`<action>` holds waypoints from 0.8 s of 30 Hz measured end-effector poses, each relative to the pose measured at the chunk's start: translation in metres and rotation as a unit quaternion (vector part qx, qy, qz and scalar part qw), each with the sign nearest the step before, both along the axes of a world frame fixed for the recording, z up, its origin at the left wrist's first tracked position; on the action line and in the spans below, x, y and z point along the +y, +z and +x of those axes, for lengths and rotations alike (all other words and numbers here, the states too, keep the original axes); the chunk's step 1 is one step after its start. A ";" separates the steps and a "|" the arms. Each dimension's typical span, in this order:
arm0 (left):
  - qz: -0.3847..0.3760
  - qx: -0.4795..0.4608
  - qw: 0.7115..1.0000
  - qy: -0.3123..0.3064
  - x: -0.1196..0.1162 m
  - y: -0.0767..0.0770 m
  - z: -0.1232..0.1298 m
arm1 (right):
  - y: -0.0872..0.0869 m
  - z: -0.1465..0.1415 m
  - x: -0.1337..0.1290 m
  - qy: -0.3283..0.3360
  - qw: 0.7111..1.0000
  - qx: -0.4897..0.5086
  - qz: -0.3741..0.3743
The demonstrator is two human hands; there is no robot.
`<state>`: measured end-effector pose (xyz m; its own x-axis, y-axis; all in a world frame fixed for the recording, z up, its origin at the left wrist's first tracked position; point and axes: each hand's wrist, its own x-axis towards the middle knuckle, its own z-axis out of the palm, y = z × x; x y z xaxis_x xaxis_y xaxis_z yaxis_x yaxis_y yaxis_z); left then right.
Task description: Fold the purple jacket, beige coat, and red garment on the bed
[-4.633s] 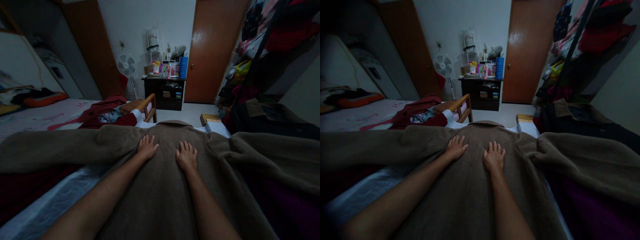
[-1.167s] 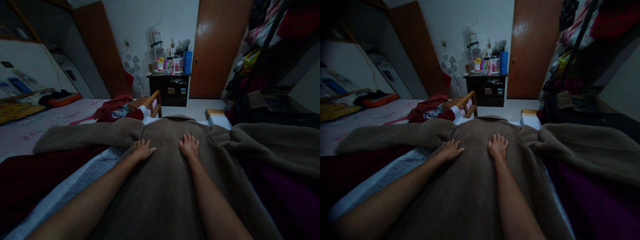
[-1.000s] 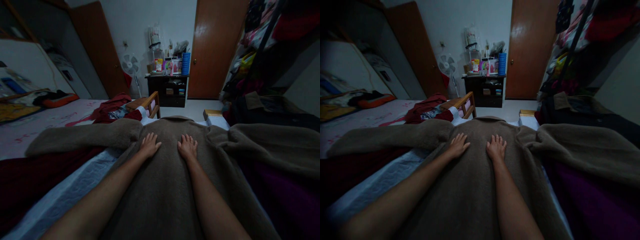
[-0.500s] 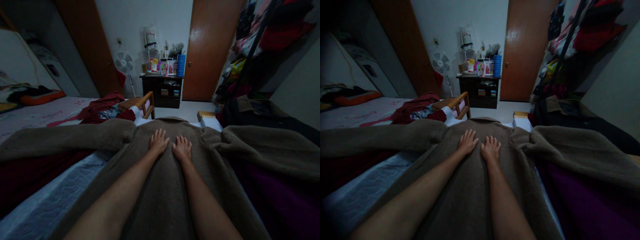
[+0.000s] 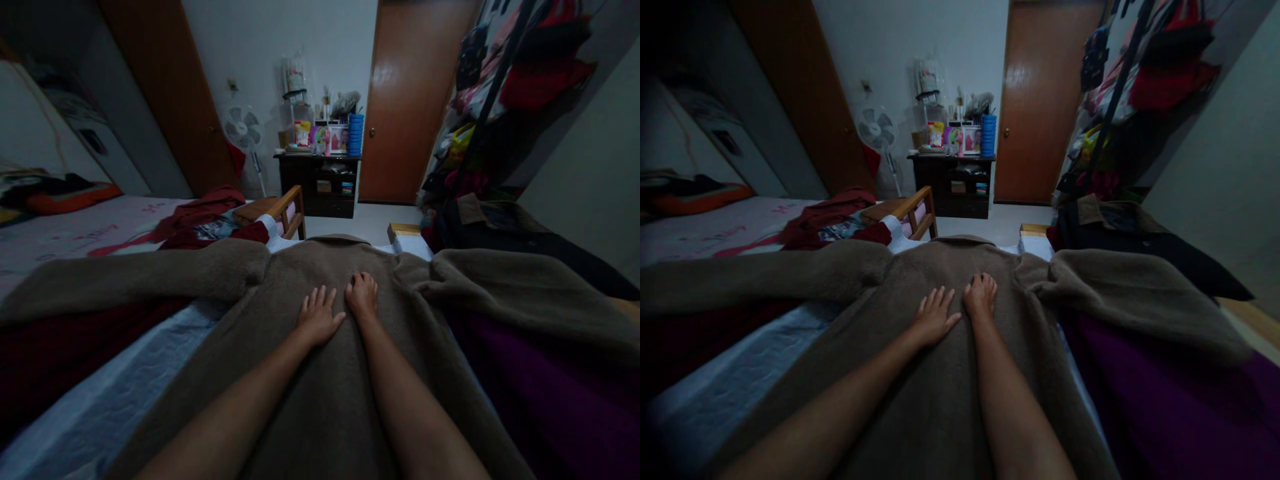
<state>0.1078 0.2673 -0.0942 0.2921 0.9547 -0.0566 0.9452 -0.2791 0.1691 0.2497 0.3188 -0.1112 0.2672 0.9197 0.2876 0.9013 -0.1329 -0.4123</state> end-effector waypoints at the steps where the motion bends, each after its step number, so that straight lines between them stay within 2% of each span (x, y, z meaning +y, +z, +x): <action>1: 0.003 0.007 1.000 -0.006 -0.016 0.000 -0.002 | 0.001 0.000 -0.001 0.000 1.000 -0.007 0.002; 5: 0.033 0.009 0.999 -0.036 -0.072 -0.005 -0.011 | 0.005 -0.003 -0.007 0.013 0.999 -0.038 -0.012; 8: 0.066 -0.006 0.997 -0.044 -0.096 -0.012 -0.017 | 0.010 -0.005 -0.015 0.034 0.996 -0.056 -0.053; 14: 0.087 -0.033 0.995 -0.031 -0.105 -0.012 -0.019 | 0.016 -0.003 -0.054 0.089 0.983 -0.083 -0.140; 21: 0.074 -0.048 0.996 -0.029 -0.108 -0.002 -0.019 | 0.020 -0.004 -0.122 0.100 0.976 -0.085 -0.171; 24: 0.036 -0.044 0.998 -0.021 -0.119 0.002 -0.020 | 0.023 -0.006 -0.149 0.112 0.972 -0.091 -0.187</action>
